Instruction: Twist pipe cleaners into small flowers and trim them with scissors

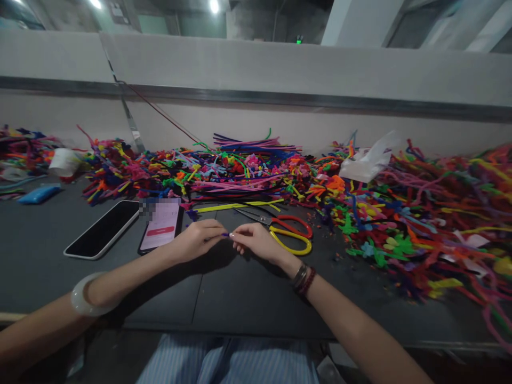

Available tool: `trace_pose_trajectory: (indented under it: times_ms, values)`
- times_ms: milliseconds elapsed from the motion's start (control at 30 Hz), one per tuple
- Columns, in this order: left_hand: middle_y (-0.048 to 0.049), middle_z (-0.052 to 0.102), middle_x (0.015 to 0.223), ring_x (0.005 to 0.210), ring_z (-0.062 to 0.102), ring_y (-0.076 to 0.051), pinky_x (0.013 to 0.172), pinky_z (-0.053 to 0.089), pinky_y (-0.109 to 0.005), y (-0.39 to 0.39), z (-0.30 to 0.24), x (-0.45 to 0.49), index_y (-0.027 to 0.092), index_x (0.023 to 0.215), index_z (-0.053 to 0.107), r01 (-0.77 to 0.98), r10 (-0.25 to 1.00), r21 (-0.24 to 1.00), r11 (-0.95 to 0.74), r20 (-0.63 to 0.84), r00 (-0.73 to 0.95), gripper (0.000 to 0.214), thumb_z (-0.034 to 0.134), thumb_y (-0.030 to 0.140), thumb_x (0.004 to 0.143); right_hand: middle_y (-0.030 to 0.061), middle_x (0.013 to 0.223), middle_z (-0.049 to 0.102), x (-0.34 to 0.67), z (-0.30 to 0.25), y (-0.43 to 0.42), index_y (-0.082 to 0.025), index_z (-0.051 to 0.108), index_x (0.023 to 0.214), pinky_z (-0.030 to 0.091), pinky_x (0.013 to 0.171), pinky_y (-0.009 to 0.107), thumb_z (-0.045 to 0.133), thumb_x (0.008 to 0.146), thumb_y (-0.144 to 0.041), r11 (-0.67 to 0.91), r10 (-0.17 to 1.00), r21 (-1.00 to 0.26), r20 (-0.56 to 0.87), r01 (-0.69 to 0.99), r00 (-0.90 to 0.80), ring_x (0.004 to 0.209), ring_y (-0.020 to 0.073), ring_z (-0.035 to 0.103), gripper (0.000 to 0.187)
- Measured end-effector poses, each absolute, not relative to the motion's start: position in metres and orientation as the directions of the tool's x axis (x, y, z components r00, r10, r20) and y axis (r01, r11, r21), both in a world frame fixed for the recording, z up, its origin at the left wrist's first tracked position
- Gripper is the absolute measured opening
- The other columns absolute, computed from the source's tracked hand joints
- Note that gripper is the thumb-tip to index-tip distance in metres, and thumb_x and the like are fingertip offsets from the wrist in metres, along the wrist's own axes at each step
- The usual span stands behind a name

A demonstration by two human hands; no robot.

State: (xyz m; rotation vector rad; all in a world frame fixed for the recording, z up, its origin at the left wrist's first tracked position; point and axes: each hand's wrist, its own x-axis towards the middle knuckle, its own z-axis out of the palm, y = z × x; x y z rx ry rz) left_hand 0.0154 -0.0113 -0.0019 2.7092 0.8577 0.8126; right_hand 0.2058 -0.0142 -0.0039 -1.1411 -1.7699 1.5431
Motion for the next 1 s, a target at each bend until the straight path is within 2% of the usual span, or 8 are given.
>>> trace_pose_trajectory:
  times_ms: [133, 233, 367, 467, 567, 700, 800, 1000]
  values:
    - [-0.0091, 0.061, 0.085, 0.079, 0.054, -0.015, 0.073, 0.045, -0.026, -0.010, -0.001, 0.011, 0.010, 0.093, 0.059, 0.437, 0.387, 0.014, -0.900, 0.490, 0.781, 0.026, 0.034, 0.015, 0.085, 0.0005, 0.060, 0.056, 0.208, -0.005, -0.011, -0.011, 0.060, 0.067, 0.041, 0.049, 0.015, 0.060, 0.072, -0.028, -0.501, 0.691, -0.865, -0.408, 0.012, -0.597, 0.050, 0.0052, 0.050, 0.018]
    - [-0.0099, 0.061, 0.087, 0.081, 0.055, -0.015, 0.075, 0.046, -0.027, -0.010, 0.001, 0.007, 0.009, 0.096, 0.057, 0.405, 0.304, -0.119, -0.907, 0.480, 0.823, 0.027, 0.032, 0.013, 0.085, 0.0004, 0.059, 0.057, 0.210, -0.006, -0.010, -0.010, 0.060, 0.065, 0.042, 0.049, 0.014, 0.060, 0.071, -0.024, -0.593, 0.662, -0.803, -0.445, -0.058, -0.603, 0.051, 0.0052, 0.052, 0.015]
    - [-0.0106, 0.061, 0.089, 0.083, 0.055, -0.015, 0.075, 0.046, -0.028, -0.012, 0.001, 0.008, 0.010, 0.096, 0.057, 0.392, 0.297, -0.109, -0.914, 0.479, 0.826, 0.027, 0.033, 0.012, 0.085, -0.0008, 0.060, 0.055, 0.208, -0.006, -0.011, -0.011, 0.059, 0.064, 0.041, 0.048, 0.015, 0.062, 0.068, -0.023, -0.555, 0.701, -0.830, -0.433, -0.054, -0.567, 0.052, 0.0052, 0.051, 0.012]
    - [-0.0103, 0.062, 0.086, 0.081, 0.055, -0.015, 0.074, 0.045, -0.027, -0.015, 0.000, 0.013, 0.010, 0.090, 0.060, 0.444, 0.418, 0.076, -0.893, 0.510, 0.752, 0.026, 0.035, 0.015, 0.084, -0.0020, 0.059, 0.052, 0.204, -0.005, -0.013, -0.013, 0.057, 0.067, 0.040, 0.050, 0.017, 0.062, 0.067, -0.023, -0.382, 0.791, -0.924, -0.334, 0.012, -0.513, 0.051, 0.0059, 0.048, 0.011]
    - [-0.0068, 0.062, 0.075, 0.069, 0.055, -0.013, 0.064, 0.043, -0.023, -0.018, -0.001, 0.018, 0.011, 0.079, 0.062, 0.504, 0.682, 0.462, -0.730, 0.440, 0.585, 0.023, 0.042, 0.022, 0.082, -0.0006, 0.062, 0.052, 0.203, -0.003, -0.018, -0.015, 0.057, 0.070, 0.040, 0.058, 0.023, 0.056, 0.072, -0.024, 0.077, 0.893, -0.975, -0.025, 0.207, -0.449, 0.057, 0.0100, 0.048, 0.009]
    - [-0.0010, 0.055, 0.053, 0.051, 0.048, -0.009, 0.047, 0.035, -0.019, -0.016, 0.000, 0.022, 0.010, 0.064, 0.061, 0.366, 0.851, 0.893, -0.263, 0.035, 0.524, 0.028, 0.050, 0.033, 0.076, 0.0061, 0.079, 0.057, 0.206, 0.002, -0.023, -0.017, 0.058, 0.078, 0.038, 0.073, 0.031, 0.046, 0.080, -0.021, 0.623, 0.744, -0.679, 0.360, 0.389, -0.563, 0.077, 0.0169, 0.049, 0.013]
    - [0.0003, 0.053, 0.054, 0.053, 0.047, -0.008, 0.052, 0.036, -0.019, -0.014, 0.002, 0.024, 0.010, 0.062, 0.060, 0.200, 0.864, 0.977, -0.073, -0.038, 0.502, 0.026, 0.057, 0.034, 0.070, 0.0046, 0.074, 0.057, 0.207, 0.004, -0.022, -0.017, 0.057, 0.079, 0.040, 0.065, 0.028, 0.046, 0.081, -0.025, 0.557, 0.794, -0.729, 0.327, 0.398, -0.512, 0.069, 0.0149, 0.050, 0.013]
    - [0.0007, 0.054, 0.058, 0.056, 0.048, -0.008, 0.056, 0.036, -0.020, -0.016, 0.000, 0.025, 0.010, 0.064, 0.060, 0.093, 0.876, 0.995, -0.024, -0.024, 0.482, 0.026, 0.059, 0.036, 0.068, -0.0024, 0.058, 0.050, 0.203, 0.006, -0.018, -0.016, 0.054, 0.073, 0.039, 0.051, 0.022, 0.054, 0.074, -0.038, 0.213, 0.902, -0.949, 0.101, 0.231, -0.419, 0.051, 0.0092, 0.046, 0.022]
